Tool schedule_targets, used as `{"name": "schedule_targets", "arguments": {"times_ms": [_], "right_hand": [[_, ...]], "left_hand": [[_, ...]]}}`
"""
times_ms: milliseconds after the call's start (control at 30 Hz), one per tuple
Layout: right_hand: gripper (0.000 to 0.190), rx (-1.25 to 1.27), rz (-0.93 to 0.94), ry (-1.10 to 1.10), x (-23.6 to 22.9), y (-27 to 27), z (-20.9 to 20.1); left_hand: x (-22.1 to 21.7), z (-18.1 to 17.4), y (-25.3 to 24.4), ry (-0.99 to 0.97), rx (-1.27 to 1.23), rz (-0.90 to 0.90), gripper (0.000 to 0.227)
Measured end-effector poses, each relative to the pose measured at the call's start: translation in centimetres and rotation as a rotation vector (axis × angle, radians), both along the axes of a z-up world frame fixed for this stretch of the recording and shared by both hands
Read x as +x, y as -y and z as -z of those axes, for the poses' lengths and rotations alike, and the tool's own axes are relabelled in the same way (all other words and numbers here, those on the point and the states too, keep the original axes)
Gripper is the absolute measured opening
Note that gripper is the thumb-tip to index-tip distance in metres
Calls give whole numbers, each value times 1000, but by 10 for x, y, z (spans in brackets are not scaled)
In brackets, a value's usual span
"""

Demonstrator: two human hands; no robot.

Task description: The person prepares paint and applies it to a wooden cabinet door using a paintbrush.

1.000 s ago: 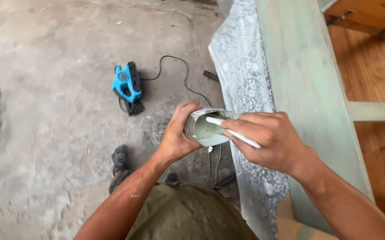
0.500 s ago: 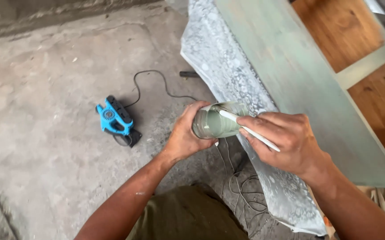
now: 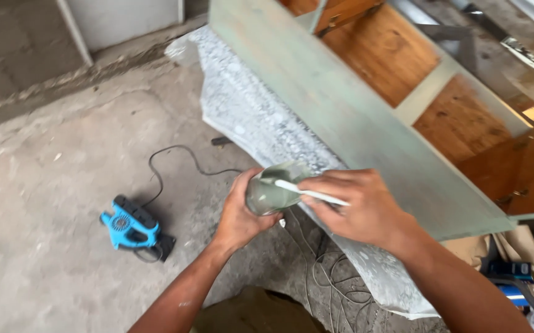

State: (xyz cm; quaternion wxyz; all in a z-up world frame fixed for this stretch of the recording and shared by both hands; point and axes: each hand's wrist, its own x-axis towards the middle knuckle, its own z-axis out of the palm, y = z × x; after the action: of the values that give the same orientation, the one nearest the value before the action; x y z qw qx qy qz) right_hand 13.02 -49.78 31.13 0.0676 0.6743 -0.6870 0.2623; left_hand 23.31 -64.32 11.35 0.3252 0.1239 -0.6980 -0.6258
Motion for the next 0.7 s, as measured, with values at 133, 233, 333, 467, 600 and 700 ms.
{"name": "schedule_targets", "arguments": {"times_ms": [133, 233, 333, 467, 600, 700], "right_hand": [[20, 32, -37, -72, -21, 1, 16], [21, 22, -10, -94, -29, -10, 18], [21, -18, 21, -108, -29, -24, 14], [24, -69, 97, 137, -33, -35, 8], [19, -42, 188, 208, -43, -37, 0], [21, -16, 241, 167, -42, -30, 3]], "left_hand": [[-11, -5, -10, 6, -7, 0, 92], [-23, 2, -20, 7, 7, -1, 95], [-35, 10, -23, 36, 17, -5, 98], [-48, 16, -22, 33, -5, 21, 100], [-57, -5, -18, 3, 77, 132, 101], [-63, -7, -7, -65, 75, 272, 100]]}}
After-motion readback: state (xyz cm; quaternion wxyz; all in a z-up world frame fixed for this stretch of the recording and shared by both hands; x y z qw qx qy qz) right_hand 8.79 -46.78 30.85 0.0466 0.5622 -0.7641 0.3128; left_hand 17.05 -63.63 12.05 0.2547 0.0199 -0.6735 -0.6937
